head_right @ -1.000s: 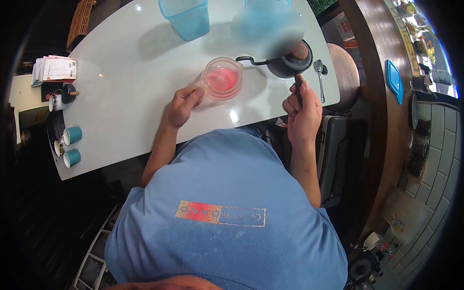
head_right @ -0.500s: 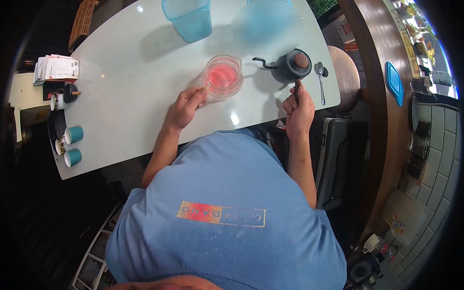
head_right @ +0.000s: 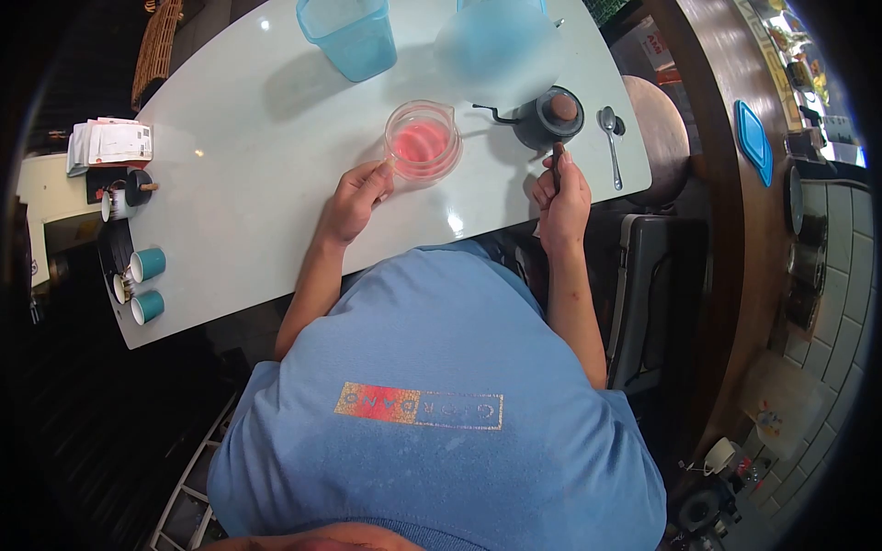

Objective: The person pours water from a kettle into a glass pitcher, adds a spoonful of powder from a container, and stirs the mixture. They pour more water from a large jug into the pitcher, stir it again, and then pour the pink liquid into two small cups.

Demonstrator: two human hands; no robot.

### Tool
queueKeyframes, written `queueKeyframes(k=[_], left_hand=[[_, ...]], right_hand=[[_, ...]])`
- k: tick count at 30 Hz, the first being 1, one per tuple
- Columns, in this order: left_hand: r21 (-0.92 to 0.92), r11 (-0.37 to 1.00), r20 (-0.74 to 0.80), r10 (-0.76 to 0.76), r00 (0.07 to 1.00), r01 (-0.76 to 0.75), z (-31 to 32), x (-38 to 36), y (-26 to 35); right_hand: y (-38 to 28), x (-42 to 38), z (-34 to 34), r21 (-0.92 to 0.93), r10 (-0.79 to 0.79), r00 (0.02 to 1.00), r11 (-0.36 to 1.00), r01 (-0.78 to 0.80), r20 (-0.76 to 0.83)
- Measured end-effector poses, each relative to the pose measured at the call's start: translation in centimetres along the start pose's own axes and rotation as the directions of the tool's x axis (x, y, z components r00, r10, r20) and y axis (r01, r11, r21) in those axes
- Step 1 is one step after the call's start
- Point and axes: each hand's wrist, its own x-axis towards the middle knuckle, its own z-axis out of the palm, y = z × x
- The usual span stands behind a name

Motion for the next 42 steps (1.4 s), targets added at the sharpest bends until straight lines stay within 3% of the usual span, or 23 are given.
queueKeyframes(k=[11, 13, 14, 16, 18, 20, 21, 23, 26, 31, 32, 34, 35, 39, 41, 42], left_hand=[[0.039, 0.999, 0.023, 0.009, 1.0, -0.01, -0.2, 0.0, -0.2], [0.034, 0.999, 0.019, 0.016, 1.0, -0.017, -0.2, 0.0, -0.2], [0.02, 1.0, 0.011, 0.022, 1.0, -0.022, -0.1, 0.0, -0.3], [0.01, 1.0, 0.012, 0.026, 1.0, -0.026, -0.1, 0.1, -0.4], [-0.003, 1.0, 0.007, 0.03, 1.0, -0.03, -0.1, 0.0, -0.5], [-0.003, 0.999, 0.002, 0.033, 0.999, -0.033, 0.0, 0.0, -0.5], [-0.003, 0.999, 0.001, 0.035, 0.999, -0.035, 0.0, 0.0, -0.6], [0.009, 0.999, -0.019, 0.036, 0.999, -0.036, 0.0, 0.1, -0.8], [0.009, 0.999, -0.045, 0.049, 0.998, -0.048, 0.0, 0.2, -1.2], [0.034, 0.998, -0.071, 0.054, 0.996, -0.052, 0.0, 0.2, -1.3], [0.046, 0.998, -0.073, 0.048, 0.996, -0.045, 0.0, 0.2, -1.2], [0.03, 0.999, -0.087, 0.037, 0.995, -0.034, 0.1, 0.2, -1.3], [0.011, 1.0, -0.095, 0.018, 0.995, -0.017, 0.1, 0.2, -1.3], [0.006, 1.0, -0.092, 0.022, 0.996, -0.022, 0.0, 0.3, -1.4], [-0.008, 1.0, -0.089, 0.022, 0.996, -0.023, 0.1, 0.3, -1.5], [-0.009, 1.0, -0.089, 0.025, 0.996, -0.026, 0.1, 0.3, -1.5]], right_hand=[[0.9, 0.1, -0.6, -0.038, -0.001, 0.998, 0.999, 0.004, 0.07], [0.7, 0.1, -1.0, -0.211, 0.031, 0.996, 0.977, -0.013, 0.083], [0.7, 0.0, -0.8, -0.206, 0.028, 0.996, 0.978, -0.01, 0.082], [0.3, -0.2, -0.1, -0.544, -0.299, 0.943, 0.82, 0.176, -0.145], [-1.2, -0.4, 0.6, -0.597, -0.381, 0.903, 0.778, 0.196, -0.2], [-2.8, 1.0, 0.2, -0.918, -0.767, 0.642, 0.248, 0.308, 0.008], [-3.8, 1.7, 0.8, -0.918, -0.767, 0.641, 0.248, 0.31, 0.009], [-6.5, 3.2, 2.8, -0.848, -0.74, 0.617, 0.123, 0.515, 0.267], [-7.6, 6.3, 6.1, -0.798, -0.734, 0.621, 0.186, 0.573, 0.276], [-8.1, 9.6, 8.9, -0.811, -0.541, 0.774, 0.259, 0.525, 0.328], [-7.9, 10.2, 9.0, -0.805, -0.545, 0.768, 0.257, 0.535, 0.336], [-7.2, 11.0, 9.2, -0.767, -0.711, 0.507, -0.071, 0.637, 0.487], [-6.9, 10.9, 9.4, -0.752, -0.742, 0.459, -0.091, 0.653, 0.488], [-6.6, 10.4, 10.4, -0.786, -0.754, 0.457, -0.124, 0.606, 0.471], [-6.9, 10.3, 10.6, -0.775, -0.694, 0.549, -0.02, 0.631, 0.465], [-7.0, 10.4, 10.7, -0.775, -0.695, 0.547, -0.022, 0.632, 0.467]])
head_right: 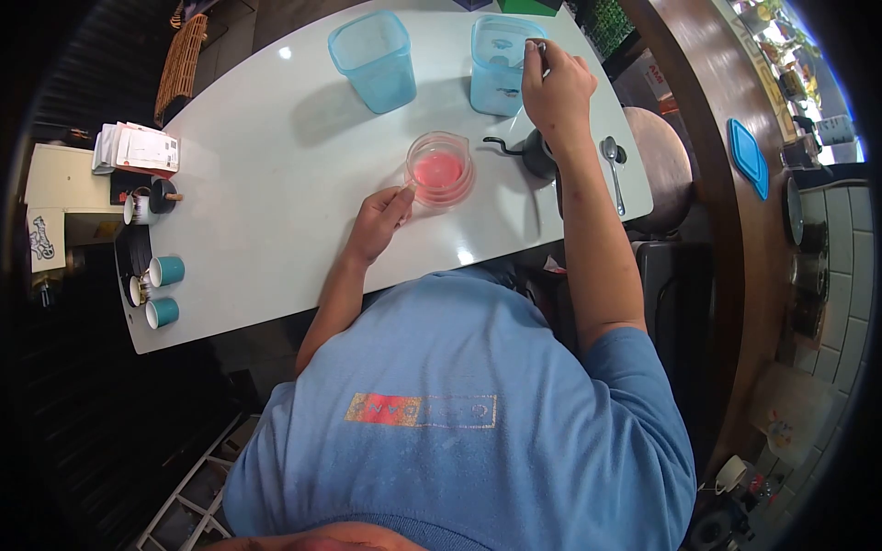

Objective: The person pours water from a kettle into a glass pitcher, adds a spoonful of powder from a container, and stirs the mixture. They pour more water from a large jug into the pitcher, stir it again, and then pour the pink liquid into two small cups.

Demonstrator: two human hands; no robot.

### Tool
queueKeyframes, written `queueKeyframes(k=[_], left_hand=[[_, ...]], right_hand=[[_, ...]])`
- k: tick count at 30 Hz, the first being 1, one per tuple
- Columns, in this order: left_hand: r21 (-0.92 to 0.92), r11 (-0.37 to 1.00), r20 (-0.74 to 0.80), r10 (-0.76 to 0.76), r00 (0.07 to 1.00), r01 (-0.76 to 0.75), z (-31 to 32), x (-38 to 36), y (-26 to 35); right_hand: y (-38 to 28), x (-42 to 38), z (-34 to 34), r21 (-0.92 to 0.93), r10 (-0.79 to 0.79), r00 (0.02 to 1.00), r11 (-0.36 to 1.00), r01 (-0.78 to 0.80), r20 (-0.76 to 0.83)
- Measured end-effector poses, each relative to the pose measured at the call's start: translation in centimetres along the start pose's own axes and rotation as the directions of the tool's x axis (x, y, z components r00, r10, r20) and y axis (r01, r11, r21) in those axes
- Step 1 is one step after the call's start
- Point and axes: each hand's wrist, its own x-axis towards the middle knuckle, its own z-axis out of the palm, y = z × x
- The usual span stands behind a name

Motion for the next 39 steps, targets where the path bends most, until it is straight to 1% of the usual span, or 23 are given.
queueKeyframes(k=[2, 3, 5, 6, 8, 9, 11, 12, 14, 15, 16, 19, 23, 25, 29, 32, 37, 39], left_hand=[[0.001, 1.0, 0.0, 0.004, 1.0, -0.004, 0.0, 0.0, 0.1], [0.001, 1.0, 0.001, 0.005, 1.0, -0.005, 0.0, -0.1, 0.1], [-0.003, 1.0, 0.019, -0.005, 1.0, 0.006, 0.0, 0.0, 0.2], [-0.004, 1.0, 0.019, -0.006, 1.0, 0.006, 0.0, -0.1, 0.3], [0.004, 1.0, 0.016, -0.015, 1.0, 0.015, 0.1, -0.1, 0.6], [0.003, 1.0, 0.013, -0.014, 1.0, 0.014, 0.1, -0.1, 0.5], [0.015, 1.0, 0.015, 0.007, 1.0, -0.007, 0.1, 0.0, 0.3], [0.015, 1.0, 0.012, 0.008, 1.0, -0.008, -0.1, 0.0, 0.2], [0.038, 0.999, 0.055, -0.006, 0.998, 0.004, -0.3, 0.0, 0.2], [0.037, 0.999, 0.054, -0.006, 0.999, 0.004, -0.4, 0.0, 0.2], [0.038, 0.999, 0.056, -0.005, 0.998, 0.003, -0.3, 0.0, 0.3], [0.029, 1.0, 0.073, -0.004, 0.997, 0.002, -0.3, -0.1, 0.5], [0.028, 1.0, 0.09, -0.001, 0.996, -0.002, -0.4, -0.1, 0.5], [0.028, 1.0, 0.089, -0.003, 0.996, 0.0, -0.3, -0.2, 0.8], [0.021, 1.0, 0.101, -0.011, 0.995, 0.008, -0.4, -0.1, 0.8], [0.031, 0.999, 0.102, -0.025, 0.994, 0.022, -0.5, -0.1, 0.7], [0.042, 0.999, 0.097, -0.035, 0.995, 0.031, -0.4, -0.2, 1.0], [0.046, 0.998, 0.095, -0.036, 0.995, 0.032, -0.4, -0.2, 1.0]], right_hand=[[0.0, 0.3, -0.1, 0.06, 0.101, 0.993, 0.993, -0.104, 0.054], [0.0, 0.3, -0.3, 0.058, 0.101, 0.994, 0.993, -0.104, 0.053], [-0.5, 0.5, -1.0, 0.119, 0.205, 0.972, 0.969, -0.218, 0.111], [-0.3, 0.5, -0.9, 0.118, 0.205, 0.972, 0.969, -0.218, 0.112], [0.5, 0.5, -0.8, 0.144, 0.203, 0.978, 0.968, -0.207, 0.04], [0.9, 0.6, -1.0, 0.145, 0.202, 0.979, 0.968, -0.206, 0.041], [1.2, 0.8, -1.7, 0.181, 0.286, 0.958, 0.942, -0.283, 0.009], [1.3, 0.9, -2.1, 0.183, 0.284, 0.959, 0.942, -0.281, 0.011], [1.5, 0.9, -2.8, 0.316, 0.356, 0.934, 0.89, -0.327, -0.036], [1.7, 0.9, -3.0, 0.379, 0.346, 0.936, 0.875, -0.302, -0.054], [1.6, 0.9, -3.4, 0.378, 0.347, 0.936, 0.875, -0.302, -0.054], [1.2, 0.7, -4.7, 0.47, 0.353, 0.931, 0.839, -0.272, -0.091], [1.3, 0.4, -5.4, 0.483, 0.351, 0.928, 0.838, -0.253, -0.124], [1.4, 0.3, -5.5, 0.464, 0.307, 0.941, 0.86, -0.211, -0.14], [1.2, -0.1, -5.4, 0.421, 0.276, 0.944, 0.889, -0.179, -0.182], [1.3, -0.1, -5.1, 0.43, 0.28, 0.939, 0.886, -0.172, -0.201], [1.2, 0.0, -5.1, 0.506, 0.307, 0.927, 0.847, -0.163, -0.216], [1.2, 0.0, -5.1, 0.503, 0.3, 0.928, 0.85, -0.156, -0.219]])
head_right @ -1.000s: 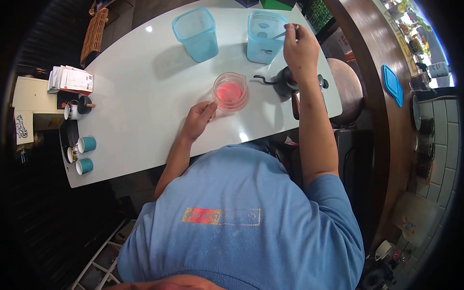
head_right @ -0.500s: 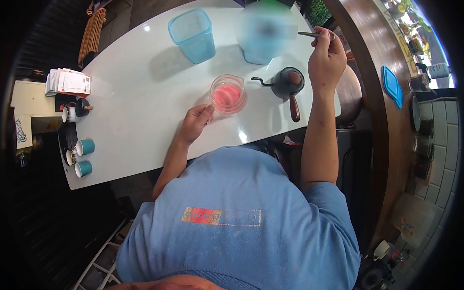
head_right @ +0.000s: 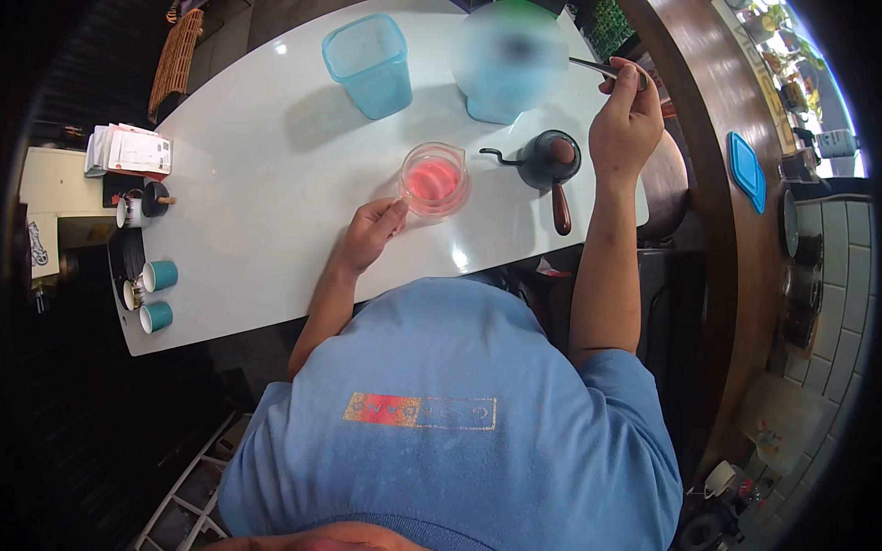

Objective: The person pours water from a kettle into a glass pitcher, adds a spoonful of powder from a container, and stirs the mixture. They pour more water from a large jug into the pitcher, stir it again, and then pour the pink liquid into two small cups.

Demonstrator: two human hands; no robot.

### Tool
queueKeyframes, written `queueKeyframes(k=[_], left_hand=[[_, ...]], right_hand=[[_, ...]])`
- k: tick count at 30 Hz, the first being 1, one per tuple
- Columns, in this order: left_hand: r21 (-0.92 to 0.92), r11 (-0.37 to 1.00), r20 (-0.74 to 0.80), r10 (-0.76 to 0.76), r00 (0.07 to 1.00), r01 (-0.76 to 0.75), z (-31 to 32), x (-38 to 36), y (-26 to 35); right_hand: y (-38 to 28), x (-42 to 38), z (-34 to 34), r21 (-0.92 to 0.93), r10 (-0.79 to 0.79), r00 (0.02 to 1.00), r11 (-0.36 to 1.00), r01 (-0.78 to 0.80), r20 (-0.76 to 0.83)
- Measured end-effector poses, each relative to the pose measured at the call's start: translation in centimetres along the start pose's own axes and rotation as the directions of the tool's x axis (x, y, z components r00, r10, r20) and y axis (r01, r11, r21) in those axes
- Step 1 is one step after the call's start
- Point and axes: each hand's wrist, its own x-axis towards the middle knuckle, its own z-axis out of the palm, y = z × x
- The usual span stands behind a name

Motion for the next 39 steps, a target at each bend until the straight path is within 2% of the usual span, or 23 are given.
queueKeyframes(k=[8, 14, 20, 23, 25, 30, 32, 35, 37, 38, 39], left_hand=[[-0.047, 0.999, -0.003, 0.023, 1.0, -0.023, 0.2, 0.0, -0.4], [-0.079, 0.996, 0.001, 0.037, 0.999, -0.037, 0.2, 0.0, -0.5], [-0.094, 0.995, -0.008, 0.031, 0.999, -0.032, 0.3, -0.1, -0.3], [-0.117, 0.991, -0.036, 0.055, 0.998, -0.059, 0.2, -0.3, 0.0], [-0.119, 0.989, -0.073, 0.074, 0.995, -0.083, 0.2, -0.6, 0.7], [-0.161, 0.979, -0.116, 0.109, 0.987, -0.127, -0.8, -0.7, 0.7], [-0.239, 0.966, -0.136, 0.061, 0.989, -0.092, -0.9, -0.8, 1.3], [-0.236, 0.968, -0.157, 0.041, 0.987, -0.078, -0.8, -0.7, 1.8], [-0.234, 0.969, -0.162, 0.048, 0.986, -0.085, -0.8, -0.6, 1.8], [-0.229, 0.969, -0.167, 0.054, 0.985, -0.092, -0.8, -0.6, 1.7], [-0.23, 0.969, -0.167, 0.053, 0.984, -0.091, -0.8, -0.6, 1.7]], right_hand=[[0.3, 0.4, -0.8, -0.012, 0.051, 0.998, 0.999, -0.051, -0.032], [-0.3, 0.1, -0.9, 0.027, -0.004, 0.999, 1.0, 0.005, -0.038], [-0.4, 0.1, -1.5, 0.051, 0.074, 0.996, 0.996, -0.071, -0.057], [-1.8, -0.2, -1.9, 0.102, 0.128, 0.99, 0.987, -0.121, -0.06], [-2.9, -0.9, -2.0, 0.214, 0.142, 0.988, 0.969, -0.127, -0.056], [-3.3, -4.2, -2.7, 0.338, 0.154, 0.986, 0.927, -0.164, 0.056], [-3.7, -6.0, -2.3, 0.374, 0.167, 0.984, 0.91, -0.178, 0.061], [-3.6, -8.7, -2.2, 0.414, 0.175, 0.981, 0.889, -0.194, 0.084], [-3.5, -10.2, -1.9, 0.49, 0.081, 0.992, 0.864, -0.117, 0.094], [-3.3, -11.1, -2.5, 0.4, 0.058, 0.987, 0.909, -0.115, 0.153], [-3.0, -11.0, -2.7, 0.398, 0.059, 0.986, 0.91, -0.117, 0.154]])
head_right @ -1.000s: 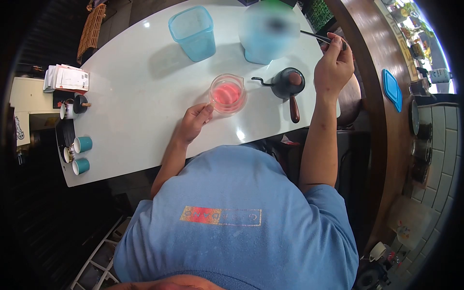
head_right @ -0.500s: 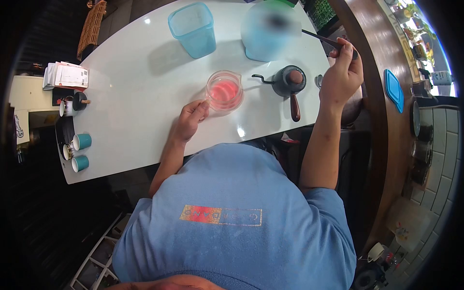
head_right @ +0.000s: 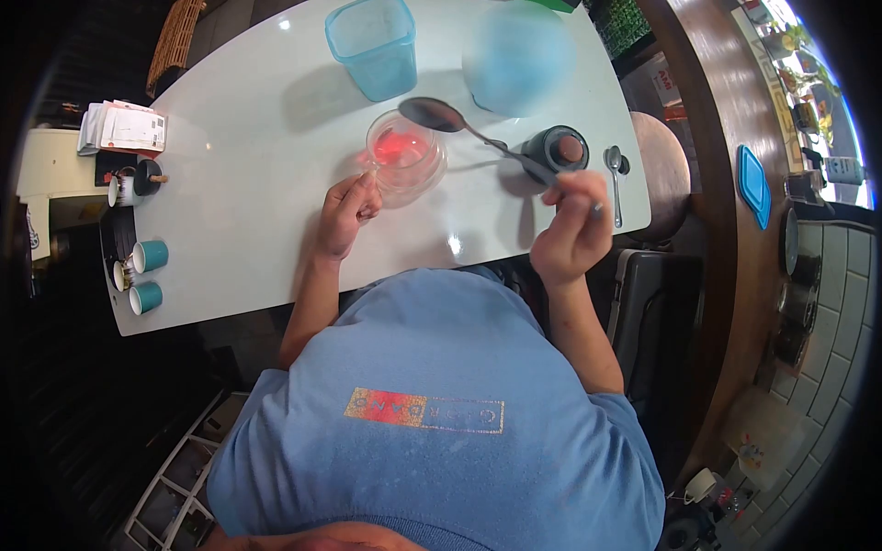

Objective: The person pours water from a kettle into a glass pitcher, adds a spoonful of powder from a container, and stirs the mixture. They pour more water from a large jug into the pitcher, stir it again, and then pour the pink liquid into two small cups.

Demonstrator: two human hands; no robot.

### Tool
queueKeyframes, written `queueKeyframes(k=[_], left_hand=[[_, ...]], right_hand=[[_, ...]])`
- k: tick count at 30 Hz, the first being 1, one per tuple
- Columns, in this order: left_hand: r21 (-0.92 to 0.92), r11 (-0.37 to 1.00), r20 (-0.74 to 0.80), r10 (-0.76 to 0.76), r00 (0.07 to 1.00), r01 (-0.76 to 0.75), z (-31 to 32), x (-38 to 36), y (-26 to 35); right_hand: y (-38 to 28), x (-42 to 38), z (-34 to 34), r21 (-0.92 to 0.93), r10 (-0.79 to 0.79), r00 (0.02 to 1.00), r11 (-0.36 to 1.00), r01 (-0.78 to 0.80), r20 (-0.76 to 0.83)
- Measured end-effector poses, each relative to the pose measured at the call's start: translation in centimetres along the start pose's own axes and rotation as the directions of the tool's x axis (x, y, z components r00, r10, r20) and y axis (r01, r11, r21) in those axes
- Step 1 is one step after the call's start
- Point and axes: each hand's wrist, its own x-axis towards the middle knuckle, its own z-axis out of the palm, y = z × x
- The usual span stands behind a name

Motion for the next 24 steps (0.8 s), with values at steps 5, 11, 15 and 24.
queueKeyframes(k=[5, 11, 15, 24], left_hand=[[0.066, 0.997, 0.006, 0.048, 0.999, -0.048, -0.1, -0.1, 0.3], [0.147, 0.984, 0.062, 0.09, 0.994, -0.098, -1.2, -0.2, -0.7], [0.143, 0.988, 0.059, 0.051, 0.997, -0.059, -1.1, -0.5, -0.9], [0.106, 0.994, 0.163, -0.012, 0.987, -0.006, -1.3, -0.8, -1.8]], right_hand=[[1.0, 0.9, -1.1, -0.232, -0.53, 0.811, 0.78, 0.581, 0.248], [-0.3, 6.6, 0.0, -0.384, -0.376, 0.917, 0.872, 0.302, -0.133], [0.9, 9.5, 0.5, -0.389, -0.246, 0.963, 0.902, 0.187, -0.109], [4.9, 10.6, 2.5, -0.611, 0.045, 0.997, 0.792, 0.002, 0.062]])
